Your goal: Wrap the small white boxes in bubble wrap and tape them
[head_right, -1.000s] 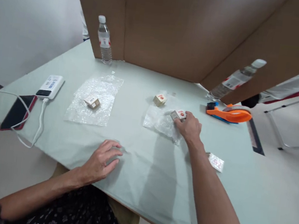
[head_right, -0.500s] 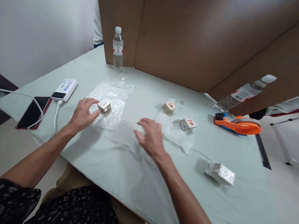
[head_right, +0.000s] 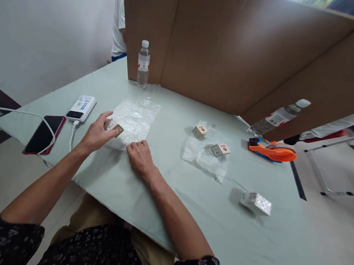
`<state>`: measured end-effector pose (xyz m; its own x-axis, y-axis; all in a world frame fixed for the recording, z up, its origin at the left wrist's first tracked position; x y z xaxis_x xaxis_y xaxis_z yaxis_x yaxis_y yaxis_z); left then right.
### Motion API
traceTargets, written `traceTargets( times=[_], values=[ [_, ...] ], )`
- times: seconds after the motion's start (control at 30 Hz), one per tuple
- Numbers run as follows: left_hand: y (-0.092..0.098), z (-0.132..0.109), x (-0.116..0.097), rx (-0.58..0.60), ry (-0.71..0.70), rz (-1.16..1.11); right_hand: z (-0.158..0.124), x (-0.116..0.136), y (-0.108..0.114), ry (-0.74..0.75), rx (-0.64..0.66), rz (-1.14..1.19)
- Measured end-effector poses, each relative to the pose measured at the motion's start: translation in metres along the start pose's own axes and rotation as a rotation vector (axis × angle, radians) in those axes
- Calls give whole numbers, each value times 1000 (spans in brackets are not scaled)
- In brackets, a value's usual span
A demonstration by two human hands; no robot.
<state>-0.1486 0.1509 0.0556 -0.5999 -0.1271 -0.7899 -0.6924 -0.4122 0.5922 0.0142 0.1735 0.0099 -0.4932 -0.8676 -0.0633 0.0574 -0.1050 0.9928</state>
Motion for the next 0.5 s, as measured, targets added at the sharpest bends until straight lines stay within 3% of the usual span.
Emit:
traceTargets(
  times=[0.13, 0.27, 0.4, 0.5],
  values=[
    [24, -37, 2, 19, 21, -193, -41, 5, 31, 23, -143, -62],
    [27, -63, 13, 112, 72, -349, -123, 19, 50, -13, -214, -30],
    [5, -90, 2, 294, 95, -405, -196, 27, 46, -189, -198, 65],
    [-24, -116, -20, 476, 87, -438, -225, 36, 43, -266, -120, 208]
  ],
)
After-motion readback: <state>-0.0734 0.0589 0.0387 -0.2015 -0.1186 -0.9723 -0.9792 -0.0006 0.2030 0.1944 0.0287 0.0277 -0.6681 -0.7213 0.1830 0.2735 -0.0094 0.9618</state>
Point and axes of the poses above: each hand's wrist, its own z-axis towards the middle knuckle, its own y-axis out of the back of the hand, x = y × z, the point moved 5 cm from there along z, towards the middle knuckle, and after that the axes turned 2 degrees about -z, right-handed, at the moved point
